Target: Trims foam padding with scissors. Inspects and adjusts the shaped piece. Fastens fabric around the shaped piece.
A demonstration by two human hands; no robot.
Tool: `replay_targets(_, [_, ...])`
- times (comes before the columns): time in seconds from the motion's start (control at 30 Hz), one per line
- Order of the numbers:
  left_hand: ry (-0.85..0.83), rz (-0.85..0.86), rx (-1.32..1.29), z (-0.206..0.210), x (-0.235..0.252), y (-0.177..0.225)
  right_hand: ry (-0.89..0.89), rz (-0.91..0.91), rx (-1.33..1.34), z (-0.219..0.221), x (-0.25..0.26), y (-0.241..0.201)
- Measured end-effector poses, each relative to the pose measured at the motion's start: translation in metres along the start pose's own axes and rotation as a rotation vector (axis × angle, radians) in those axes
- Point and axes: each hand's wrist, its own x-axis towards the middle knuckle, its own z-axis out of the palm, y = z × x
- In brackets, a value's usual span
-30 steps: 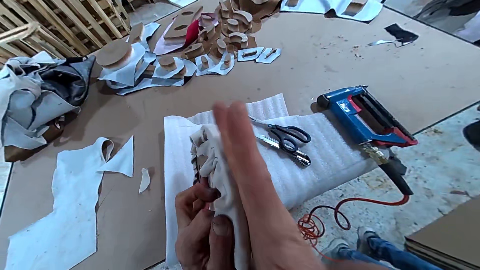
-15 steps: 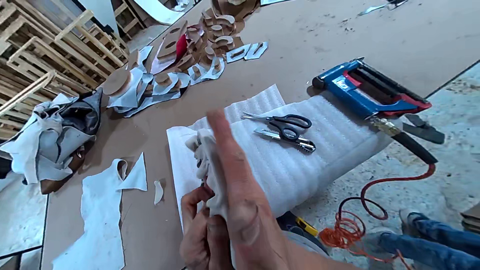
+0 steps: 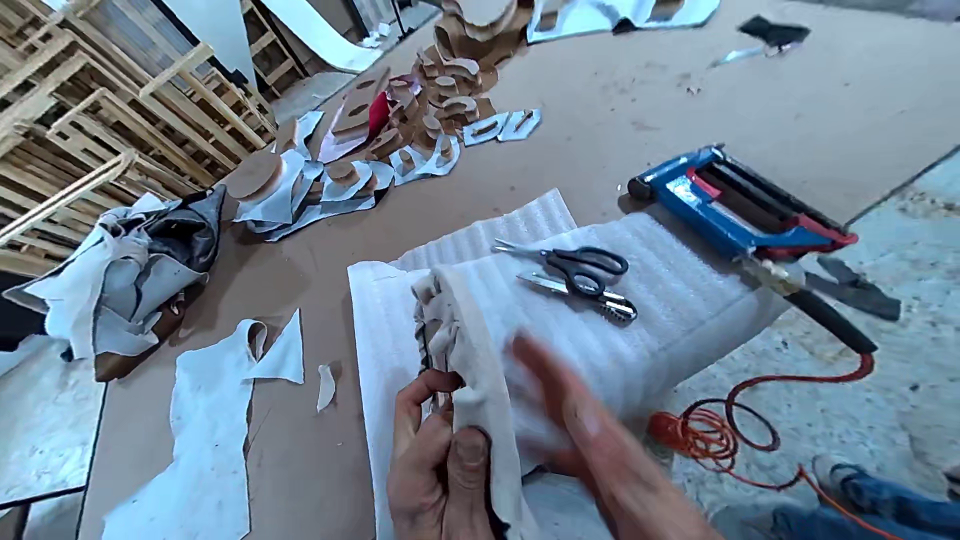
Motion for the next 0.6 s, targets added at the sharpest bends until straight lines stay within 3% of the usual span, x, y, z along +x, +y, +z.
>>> replay_targets(0.07, [0.001,-0.048,-0.025,0.004,-0.003,0.001,-0.178,0.18,0.116,-0.001,-0.026,0.006])
replay_targets(0.2, [0.005,0.026,0.056,0.015,0.001,0.003,-0.237,0.048,0.293,0.0,-0.039,0.009])
replay_targets(0.3, [0.032,0.126,0.261,0.008,0.022,0.017,-0.268,0.026,0.513,0.005,-0.021,-0.005])
replay_targets(0.4, [0.005,0.219,0.563,-0.005,0.048,0.011,-0.301,0.094,0.763,0.005,0.018,0.02])
replay_targets(0.47, [0.012,0.273,0.723,-0.008,0.054,-0.032,-0.136,0.172,0.465,-0.013,0.049,0.051])
replay_targets(0.53, [-0.024,0.267,0.771,-0.012,0.048,-0.098,-0.024,0.051,-0.301,-0.061,0.069,0.068])
replay_targets(0.6, [-0.091,0.238,0.797,-0.013,0.04,-0.152,0.215,-0.104,-1.04,-0.128,0.078,0.061])
